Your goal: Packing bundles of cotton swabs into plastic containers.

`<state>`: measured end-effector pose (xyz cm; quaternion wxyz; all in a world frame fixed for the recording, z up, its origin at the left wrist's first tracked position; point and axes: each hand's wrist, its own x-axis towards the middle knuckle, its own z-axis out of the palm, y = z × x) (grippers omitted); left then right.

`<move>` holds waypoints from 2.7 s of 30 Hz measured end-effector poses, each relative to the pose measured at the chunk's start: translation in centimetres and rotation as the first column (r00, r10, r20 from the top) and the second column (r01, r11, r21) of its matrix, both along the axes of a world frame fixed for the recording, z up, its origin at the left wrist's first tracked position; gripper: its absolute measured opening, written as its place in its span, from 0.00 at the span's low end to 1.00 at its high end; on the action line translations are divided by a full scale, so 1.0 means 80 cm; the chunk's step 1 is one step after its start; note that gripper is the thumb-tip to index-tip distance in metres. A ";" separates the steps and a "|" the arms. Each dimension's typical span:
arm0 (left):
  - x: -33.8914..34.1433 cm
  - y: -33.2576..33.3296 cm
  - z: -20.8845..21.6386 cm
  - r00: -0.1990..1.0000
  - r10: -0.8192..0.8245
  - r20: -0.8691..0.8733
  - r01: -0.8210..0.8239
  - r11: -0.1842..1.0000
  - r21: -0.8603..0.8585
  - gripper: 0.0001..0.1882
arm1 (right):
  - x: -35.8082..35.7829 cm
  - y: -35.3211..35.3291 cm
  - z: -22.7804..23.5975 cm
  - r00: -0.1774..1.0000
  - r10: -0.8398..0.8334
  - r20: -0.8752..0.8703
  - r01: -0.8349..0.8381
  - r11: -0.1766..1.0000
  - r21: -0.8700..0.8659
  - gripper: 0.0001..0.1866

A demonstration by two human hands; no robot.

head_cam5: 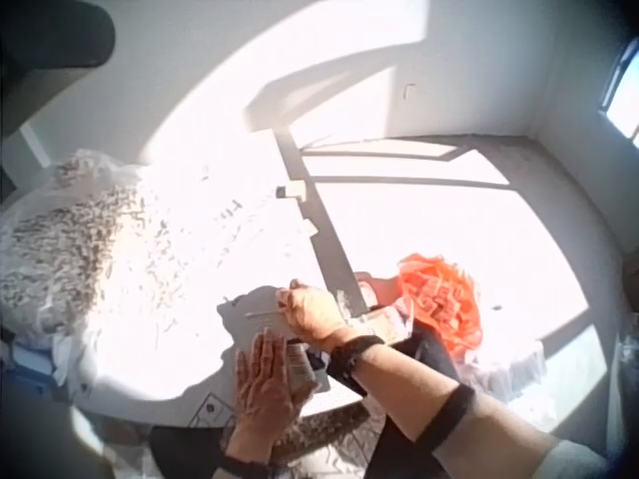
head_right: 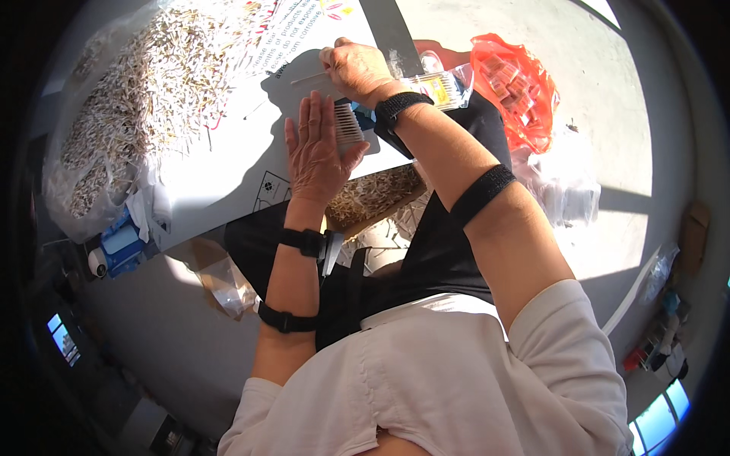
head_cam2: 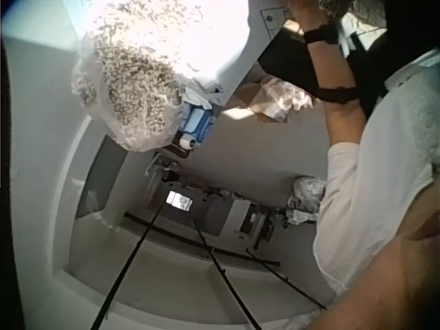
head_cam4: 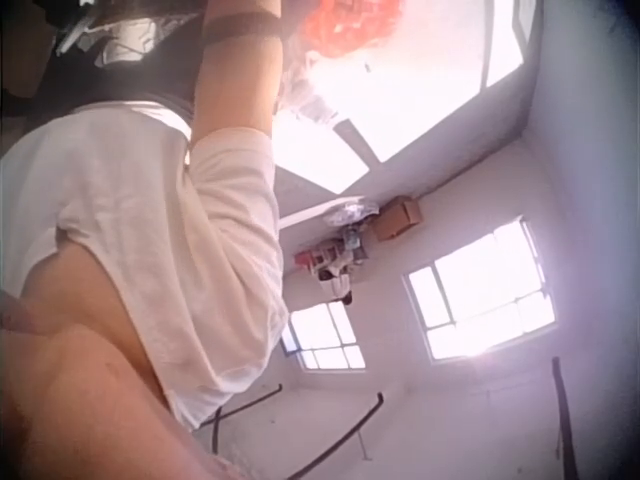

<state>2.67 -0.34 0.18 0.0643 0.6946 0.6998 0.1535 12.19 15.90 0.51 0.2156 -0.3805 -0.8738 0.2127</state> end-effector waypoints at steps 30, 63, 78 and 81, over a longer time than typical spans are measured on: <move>0.003 0.002 0.002 0.989 0.040 -0.144 -0.053 0.994 -0.092 0.41 | 0.088 -0.094 0.007 0.955 0.185 0.231 -0.270 0.865 0.423 0.21; 0.001 0.003 -0.007 0.998 0.032 -0.047 -0.034 0.998 -0.048 0.40 | 0.056 -0.089 0.020 0.987 -0.156 -0.047 0.132 0.937 -0.322 0.06; 0.005 0.003 -0.001 0.992 0.034 -0.125 -0.043 0.997 -0.068 0.38 | 0.080 -0.084 0.019 0.980 0.187 0.073 -0.197 0.969 0.151 0.28; 0.008 0.006 -0.002 0.992 0.042 -0.117 -0.049 0.997 -0.059 0.39 | 0.081 -0.081 0.019 0.979 0.185 0.091 -0.197 0.969 0.149 0.27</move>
